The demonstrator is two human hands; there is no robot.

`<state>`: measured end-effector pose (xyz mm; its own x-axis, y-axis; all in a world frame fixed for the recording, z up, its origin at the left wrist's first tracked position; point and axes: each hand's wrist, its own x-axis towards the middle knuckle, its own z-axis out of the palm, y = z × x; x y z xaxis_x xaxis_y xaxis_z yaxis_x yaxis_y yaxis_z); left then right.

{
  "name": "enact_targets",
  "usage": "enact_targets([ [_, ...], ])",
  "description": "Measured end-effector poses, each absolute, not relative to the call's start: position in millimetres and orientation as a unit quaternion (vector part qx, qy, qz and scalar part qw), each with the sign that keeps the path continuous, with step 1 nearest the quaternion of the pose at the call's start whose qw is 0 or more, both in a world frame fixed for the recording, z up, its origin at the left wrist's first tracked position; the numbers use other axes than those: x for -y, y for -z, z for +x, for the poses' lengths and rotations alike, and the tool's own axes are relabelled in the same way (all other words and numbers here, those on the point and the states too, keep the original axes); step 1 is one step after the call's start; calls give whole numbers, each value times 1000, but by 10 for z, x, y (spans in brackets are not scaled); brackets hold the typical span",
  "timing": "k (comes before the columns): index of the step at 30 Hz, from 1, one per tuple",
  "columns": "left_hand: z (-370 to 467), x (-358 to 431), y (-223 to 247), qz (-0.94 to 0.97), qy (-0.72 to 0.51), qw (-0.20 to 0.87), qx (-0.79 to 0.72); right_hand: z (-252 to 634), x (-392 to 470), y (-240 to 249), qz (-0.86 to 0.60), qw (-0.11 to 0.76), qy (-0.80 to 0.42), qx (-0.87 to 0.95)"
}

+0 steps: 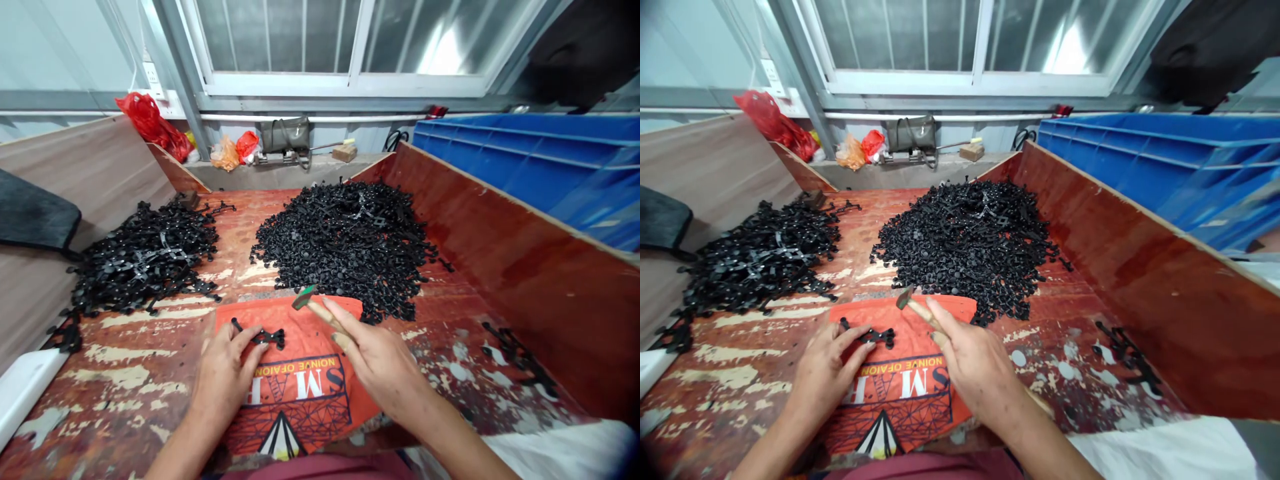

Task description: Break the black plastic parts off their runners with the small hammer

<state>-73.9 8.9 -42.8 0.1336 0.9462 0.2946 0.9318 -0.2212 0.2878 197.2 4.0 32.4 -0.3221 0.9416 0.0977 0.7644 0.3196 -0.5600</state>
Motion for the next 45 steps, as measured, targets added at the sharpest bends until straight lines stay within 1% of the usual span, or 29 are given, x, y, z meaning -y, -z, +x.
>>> enact_targets([
  [2, -754, -92, 383, 764, -199, 1, -613, 1989, -47, -321, -543, 194, -195, 793],
  [4, -766, -88, 364, 766, -195, 9, -613, 1974, -26, -274, -539, 186, -191, 799],
  [9, -778, -44, 429, 750, -207, 37, -627, 1831, 42, -89, -534, 206, -196, 796],
  [10, -778, -36, 445, 749, -211, 35, -627, 1800, 44, -63, -532, 196, -199, 800],
  [13, -776, -22, 469, 749, -219, 29, -625, 1748, 34, -55, -529, 131, -207, 813],
  [14, -775, -21, 471, 749, -222, 28, -624, 1746, 29, -72, -528, 125, -211, 813],
  [18, -777, -25, 480, 750, -236, 28, -617, 1757, 20, -116, -519, 190, -228, 802],
  [19, -780, -26, 485, 750, -239, 29, -617, 1750, 17, -107, -524, 189, -224, 800],
  [23, -799, -23, 506, 746, -233, 30, -623, 1720, -9, -86, -528, 141, -220, 808],
  [28, -813, -13, 497, 747, -210, 37, -630, 1792, 47, -176, -499, 215, -233, 807],
  [29, -812, -10, 497, 746, -211, 39, -630, 1802, 79, -158, -495, 217, -234, 808],
  [30, -811, -8, 497, 745, -212, 41, -631, 1803, 113, -123, -496, 205, -233, 811],
  [33, -805, -6, 501, 741, -210, 50, -636, 1774, 198, 19, -509, 126, -228, 821],
  [34, -804, -9, 497, 739, -211, 55, -638, 1767, 213, 45, -507, 114, -239, 820],
  [35, -804, -14, 489, 737, -213, 63, -639, 1769, 220, 48, -503, 120, -260, 816],
  [36, -806, -21, 476, 733, -216, 76, -640, 1783, 220, 27, -499, 144, -287, 805],
  [38, -813, -40, 437, 720, -230, 116, -644, 1853, 204, -65, -503, 212, -335, 768],
  [40, -822, -60, 389, 698, -251, 169, -649, 1957, 179, -161, -527, 262, -356, 726],
  [43, -809, -65, 323, 654, -284, 260, -651, 2084, 148, -186, -575, 280, -373, 673],
  [45, -762, -36, 283, 606, -312, 349, -643, 2099, 138, -125, -596, 277, -393, 643],
])
